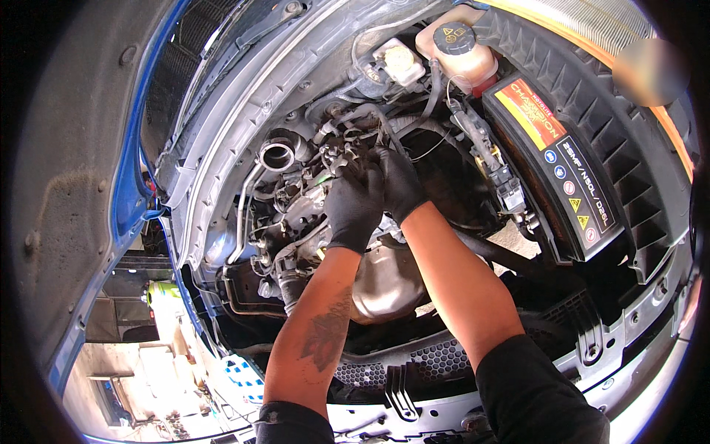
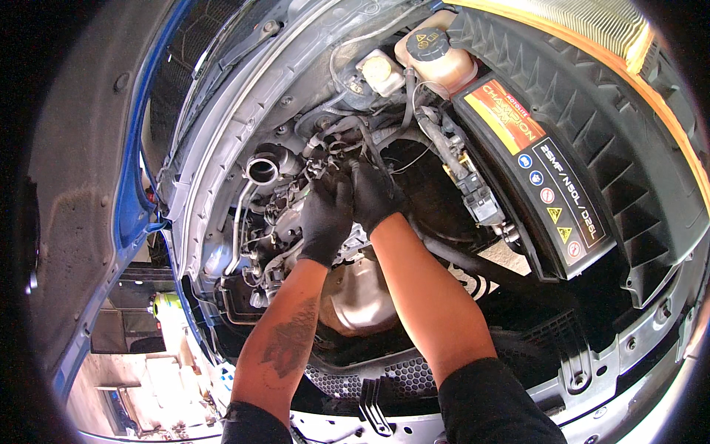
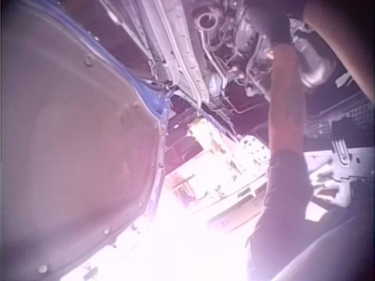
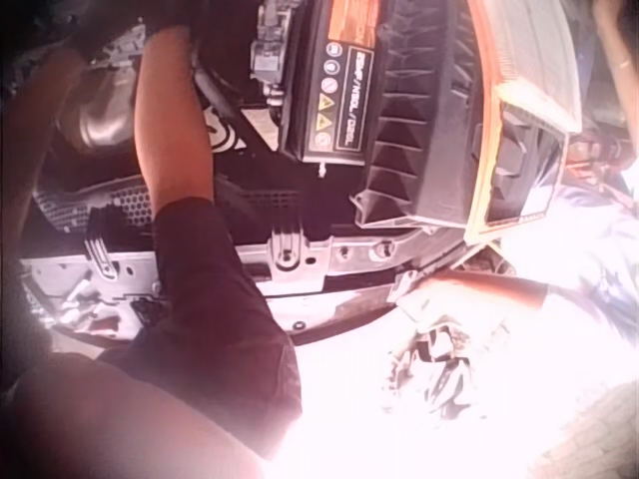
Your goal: The person works on various components inside a car's engine bay with gloved hands. They manipulate hoses, electrical connectors, and other engine parts, moving between different sections of the bay.
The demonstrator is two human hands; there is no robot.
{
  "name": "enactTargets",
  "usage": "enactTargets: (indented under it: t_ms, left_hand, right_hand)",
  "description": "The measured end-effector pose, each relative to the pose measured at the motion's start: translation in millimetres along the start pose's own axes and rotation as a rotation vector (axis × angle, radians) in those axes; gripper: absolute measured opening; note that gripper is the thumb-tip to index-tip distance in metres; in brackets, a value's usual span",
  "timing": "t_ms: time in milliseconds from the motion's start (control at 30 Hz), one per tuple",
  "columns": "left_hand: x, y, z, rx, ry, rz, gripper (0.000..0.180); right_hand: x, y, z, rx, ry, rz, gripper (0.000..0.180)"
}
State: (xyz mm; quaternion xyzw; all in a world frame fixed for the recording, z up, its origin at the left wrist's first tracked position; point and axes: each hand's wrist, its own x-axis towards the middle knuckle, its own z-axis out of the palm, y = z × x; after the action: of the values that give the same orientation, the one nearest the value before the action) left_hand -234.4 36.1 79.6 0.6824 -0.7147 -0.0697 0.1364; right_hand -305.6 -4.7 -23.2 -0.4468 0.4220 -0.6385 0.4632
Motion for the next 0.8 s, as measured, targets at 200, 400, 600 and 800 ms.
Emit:
enactTargets:
  t_ms: [200,400,600,800]
  left_hand:
    - [-2.1,4.8,4.3,-0.071,0.042,0.008,0.041]
    - [-1.8,5.4,10.2,-0.025,0.093,-0.06,0.037]
    - [-1.0,4.1,14.0,-0.018,0.115,-0.051,0.04]
    - [-1.3,11.0,7.4,-0.033,0.08,-0.021,0.043]
  right_hand:
    - [12.2,21.8,9.0,0.528,-0.007,0.205,0.021]
    - [20.4,41.0,18.9,0.7,-0.037,0.277,0.02]
    - [23.5,66.3,21.6,0.669,-0.045,0.241,0.018]
    - [20.4,54.0,18.4,0.476,-0.115,0.155,0.023]
